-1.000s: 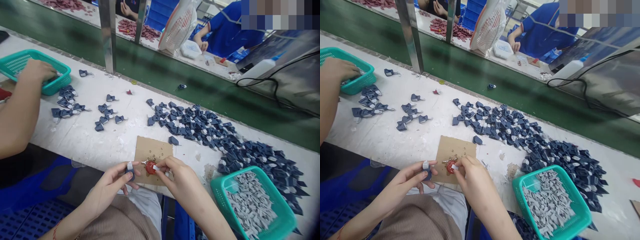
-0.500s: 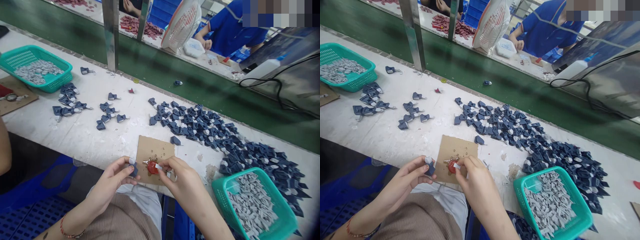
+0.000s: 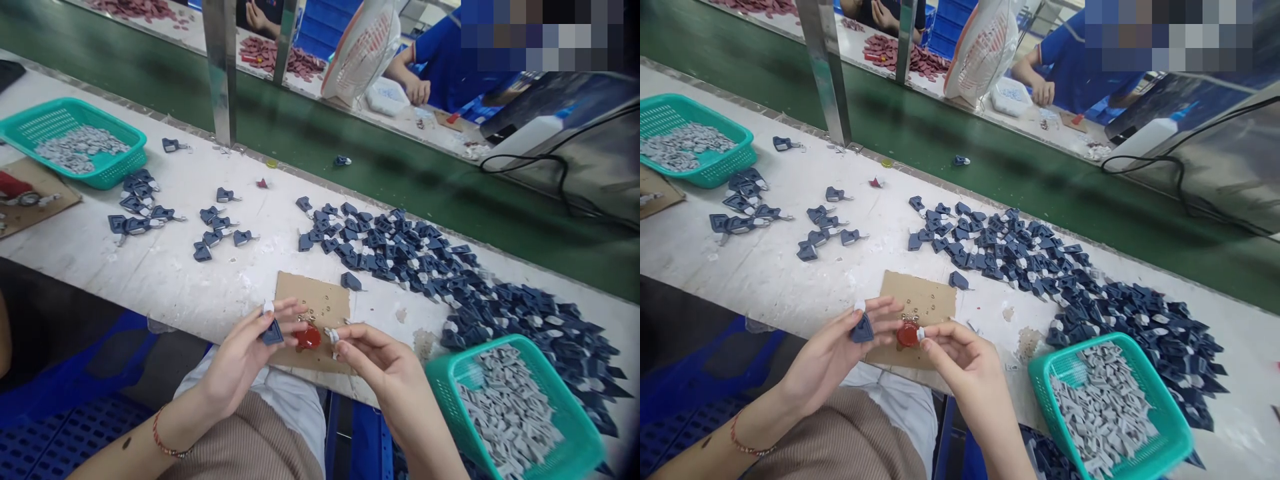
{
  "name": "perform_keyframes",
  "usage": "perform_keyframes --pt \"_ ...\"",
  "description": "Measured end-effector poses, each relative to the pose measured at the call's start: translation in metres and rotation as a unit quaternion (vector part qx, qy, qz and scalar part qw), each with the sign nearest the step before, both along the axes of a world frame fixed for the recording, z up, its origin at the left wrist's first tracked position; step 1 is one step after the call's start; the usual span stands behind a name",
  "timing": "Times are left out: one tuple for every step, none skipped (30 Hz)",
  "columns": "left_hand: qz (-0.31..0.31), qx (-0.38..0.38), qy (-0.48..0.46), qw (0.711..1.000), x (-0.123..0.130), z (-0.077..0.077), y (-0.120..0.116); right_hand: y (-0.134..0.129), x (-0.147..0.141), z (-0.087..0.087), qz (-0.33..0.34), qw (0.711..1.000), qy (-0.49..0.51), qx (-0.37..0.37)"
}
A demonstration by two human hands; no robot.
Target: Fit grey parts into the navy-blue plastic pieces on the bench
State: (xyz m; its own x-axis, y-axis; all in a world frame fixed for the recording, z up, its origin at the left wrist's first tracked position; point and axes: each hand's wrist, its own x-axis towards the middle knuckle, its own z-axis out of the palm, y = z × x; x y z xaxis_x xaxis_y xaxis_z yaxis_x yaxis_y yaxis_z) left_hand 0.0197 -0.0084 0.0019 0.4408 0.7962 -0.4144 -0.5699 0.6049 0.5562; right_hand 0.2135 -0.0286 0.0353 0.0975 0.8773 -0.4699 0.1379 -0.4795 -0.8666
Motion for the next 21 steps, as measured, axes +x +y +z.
perform_keyframes --pt "0.006 0.020 -0.026 0.999 0.003 0.000 0.000 -0.001 0.000 0.002 -0.001 1.000 0.007 0.008" --pt "0.012 0.042 -0.053 0.998 0.006 0.000 0.000 -0.002 -0.001 0.005 0.001 1.000 0.012 0.016" --pt "0.016 0.066 -0.077 0.995 0.009 -0.001 -0.001 -0.003 -0.003 0.008 0.007 1.000 0.016 0.026" --pt "0.019 0.092 -0.095 0.991 0.012 -0.002 -0.001 -0.004 -0.005 0.011 0.015 0.999 0.017 0.035" --pt "0.020 0.116 -0.107 0.987 0.014 -0.002 -0.002 -0.005 -0.007 0.015 0.024 0.999 0.017 0.045" --pt "0.017 0.138 -0.115 0.983 0.017 -0.003 -0.003 -0.006 -0.010 0.018 0.032 0.998 0.015 0.053" --pt "0.012 0.159 -0.122 0.980 0.019 -0.003 -0.004 -0.006 -0.013 0.021 0.040 0.997 0.012 0.060" --pt "0.006 0.176 -0.126 0.976 0.021 -0.003 -0.004 -0.006 -0.016 0.024 0.050 0.997 0.009 0.065" --pt "-0.002 0.190 -0.130 0.973 0.022 -0.003 -0.005 -0.005 -0.018 0.027 0.059 0.996 0.007 0.069" --pt "-0.008 0.200 -0.135 0.970 0.023 -0.003 -0.006 -0.004 -0.021 0.030 0.069 0.995 0.005 0.072" --pt "-0.014 0.208 -0.139 0.968 0.023 -0.003 -0.007 -0.003 -0.023 0.033 0.077 0.994 0.000 0.075" --pt "-0.018 0.213 -0.142 0.966 0.023 -0.003 -0.008 -0.002 -0.025 0.035 0.084 0.993 -0.009 0.079" --pt "-0.020 0.216 -0.145 0.966 0.023 -0.003 -0.008 -0.001 -0.026 0.037 0.089 0.992 -0.019 0.083" --pt "-0.022 0.217 -0.147 0.965 0.023 -0.003 -0.009 -0.001 -0.028 0.038 0.093 0.991 -0.029 0.088" --pt "-0.024 0.218 -0.148 0.964 0.023 -0.003 -0.009 0.000 -0.028 0.039 0.097 0.990 -0.037 0.093" --pt "-0.026 0.220 -0.148 0.964 0.023 -0.003 -0.009 0.000 -0.029 0.040 0.103 0.989 -0.042 0.095" --pt "-0.029 0.224 -0.148 0.963 0.022 -0.003 -0.009 0.000 -0.029 0.040 0.110 0.988 -0.043 0.097" --pt "-0.033 0.229 -0.147 0.962 0.022 -0.004 -0.009 0.000 -0.030 0.040 0.115 0.987 -0.043 0.100" --pt "-0.035 0.234 -0.144 0.961 0.022 -0.004 -0.009 0.000 -0.030 0.040 0.119 0.987 -0.041 0.101" --pt "-0.036 0.239 -0.140 0.960 0.021 -0.004 -0.009 0.000 -0.030 0.040 0.125 0.986 -0.039 0.101" --pt "-0.036 0.245 -0.134 0.959 0.021 -0.004 -0.009 0.000 -0.029 0.040 0.132 0.986 -0.035 0.098"
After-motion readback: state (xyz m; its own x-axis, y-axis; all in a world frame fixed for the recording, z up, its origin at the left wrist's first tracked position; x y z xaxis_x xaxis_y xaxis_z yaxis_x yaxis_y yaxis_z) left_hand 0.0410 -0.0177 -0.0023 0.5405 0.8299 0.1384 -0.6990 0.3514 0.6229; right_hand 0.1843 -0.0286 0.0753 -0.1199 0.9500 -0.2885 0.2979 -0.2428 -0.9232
